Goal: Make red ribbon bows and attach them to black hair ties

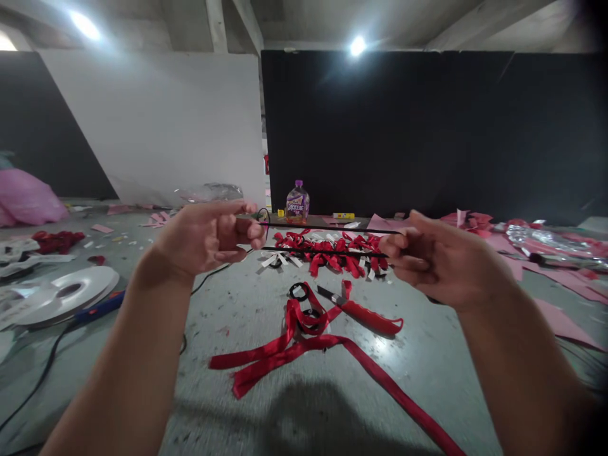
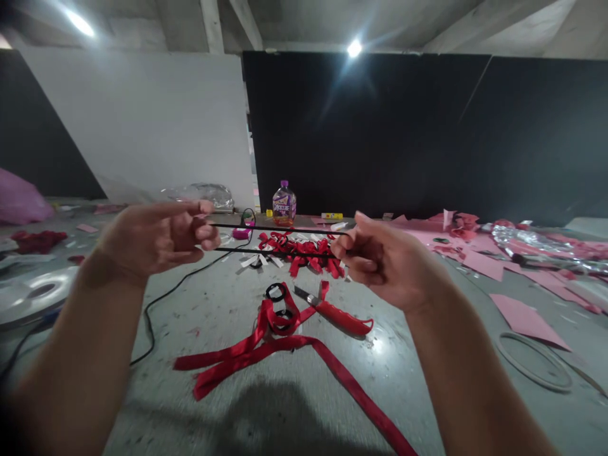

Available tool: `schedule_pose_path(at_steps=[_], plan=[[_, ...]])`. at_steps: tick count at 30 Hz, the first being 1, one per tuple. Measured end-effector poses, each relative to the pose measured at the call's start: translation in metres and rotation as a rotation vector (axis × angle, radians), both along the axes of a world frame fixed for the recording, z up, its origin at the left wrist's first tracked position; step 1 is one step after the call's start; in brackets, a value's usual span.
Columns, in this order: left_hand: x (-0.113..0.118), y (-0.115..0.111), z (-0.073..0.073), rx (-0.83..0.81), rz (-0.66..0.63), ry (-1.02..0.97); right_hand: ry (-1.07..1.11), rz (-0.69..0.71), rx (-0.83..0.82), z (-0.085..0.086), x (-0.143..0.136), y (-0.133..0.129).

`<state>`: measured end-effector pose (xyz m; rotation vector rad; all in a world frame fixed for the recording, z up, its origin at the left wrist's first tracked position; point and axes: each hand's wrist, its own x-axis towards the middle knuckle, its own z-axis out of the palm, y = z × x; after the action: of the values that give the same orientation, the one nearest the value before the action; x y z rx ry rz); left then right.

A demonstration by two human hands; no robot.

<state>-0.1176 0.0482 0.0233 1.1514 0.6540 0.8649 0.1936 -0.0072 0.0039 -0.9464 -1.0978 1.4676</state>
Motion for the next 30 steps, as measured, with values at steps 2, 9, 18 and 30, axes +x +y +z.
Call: schedule_pose_path(at_steps=[2, 9, 18, 30], plan=[[0.005, -0.004, 0.0, -0.01, -0.015, 0.005, -0.014, -0.009, 0.007, -0.002, -0.002, -0.001], [0.066, -0.024, -0.027, 0.154, -0.258, 0.197, -0.141, 0.187, 0.038, -0.021, -0.04, -0.009], [0.068, -0.016, -0.042, 0.294, -0.28, 0.187, -0.522, 0.114, 0.132, -0.025, -0.039, -0.009], [0.066, -0.014, -0.038, 0.204, -0.312, 0.014, -0.291, 0.196, 0.2, -0.027, -0.044, -0.005]])
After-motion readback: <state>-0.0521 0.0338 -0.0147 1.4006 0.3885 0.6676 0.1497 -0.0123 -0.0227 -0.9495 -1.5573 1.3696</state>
